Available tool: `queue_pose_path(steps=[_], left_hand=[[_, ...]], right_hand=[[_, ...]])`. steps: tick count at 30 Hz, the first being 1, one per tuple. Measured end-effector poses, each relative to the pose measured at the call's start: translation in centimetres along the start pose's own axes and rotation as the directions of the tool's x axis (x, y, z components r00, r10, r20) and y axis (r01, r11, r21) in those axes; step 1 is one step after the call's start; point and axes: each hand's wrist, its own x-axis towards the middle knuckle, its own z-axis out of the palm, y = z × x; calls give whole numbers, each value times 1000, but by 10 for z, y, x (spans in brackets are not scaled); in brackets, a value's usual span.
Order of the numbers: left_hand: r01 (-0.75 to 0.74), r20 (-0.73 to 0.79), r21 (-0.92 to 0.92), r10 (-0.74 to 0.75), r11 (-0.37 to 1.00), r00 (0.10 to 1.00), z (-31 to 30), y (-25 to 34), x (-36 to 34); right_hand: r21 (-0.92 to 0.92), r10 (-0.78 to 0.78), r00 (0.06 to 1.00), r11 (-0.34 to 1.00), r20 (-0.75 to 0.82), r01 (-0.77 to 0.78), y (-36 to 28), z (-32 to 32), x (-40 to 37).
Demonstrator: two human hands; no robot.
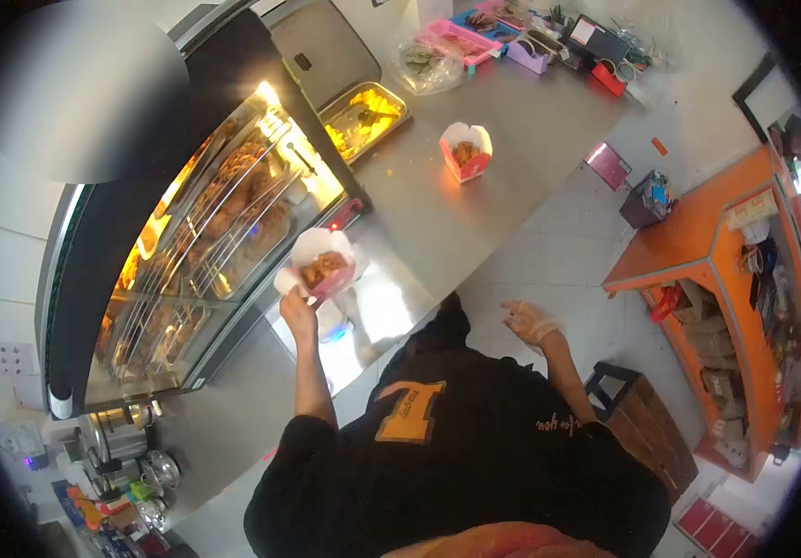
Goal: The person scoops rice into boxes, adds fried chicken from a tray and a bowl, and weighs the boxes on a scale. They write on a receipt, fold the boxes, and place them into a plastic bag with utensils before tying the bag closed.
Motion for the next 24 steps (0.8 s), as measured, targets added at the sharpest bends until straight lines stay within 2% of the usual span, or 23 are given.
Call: queue_pose_path(steps=[2,3,4,5,6,7,9,12,14,16,18,20,21,22,23,24], left_hand=[[-2,99,52,-3,999,995,40,2,20],[87,199,-98,-67,991,978,65,-31,43],[200,249,-199,-148,959,957,101,-31,52],[329,178,-243,-292,912,940,141,-20,54],[362,267,-306,-285,880,920,176,-37,63],[369,291,-210,-303,905,908,209,-69,78],[403,384,-343,-265,849,885,273,-72,77],[308,334,-326,-196,894,922,334,-79,78],[276,334,-319,-165,907,928,366,-61,84],[34,269,-201,22,979,963,395,-60,86],[64,264,-213,-6,975,964,424,-57,83],[345,328,-370,-226,863,917,455,-31,78],[332,377,-386,-181,861,908,468,-36,78],[317,425,-406,-130,857,896,484,-47,80],[302,469,-425,-78,853,880,499,-57,80],[277,423,-361,-108,890,899,518,-58,77]], right_hand=[[-16,24,1000,1000,15,-24,-5,-28,15],[-20,37,999,999,18,-37,-8,-43,23],[-18,51,998,999,39,-51,-1,-50,34],[-16,67,996,998,60,-66,10,-57,46],[-15,81,994,997,76,-81,21,-66,57],[8,99,993,995,68,-99,29,-76,66],[54,137,989,989,49,-139,43,-96,83],[15,229,970,973,82,-231,35,-141,91],[-12,191,981,982,36,-191,68,-135,112],[-47,160,987,986,4,-159,76,-153,123],[-93,136,991,986,-3,-136,75,-178,138],[-76,168,984,984,63,-164,69,-208,163],[-71,184,978,981,95,-178,73,-222,172],[-151,80,997,986,6,-78,83,-228,182],[-36,150,986,988,70,-148,95,-238,189],[73,211,967,972,141,-222,88,-258,194]])
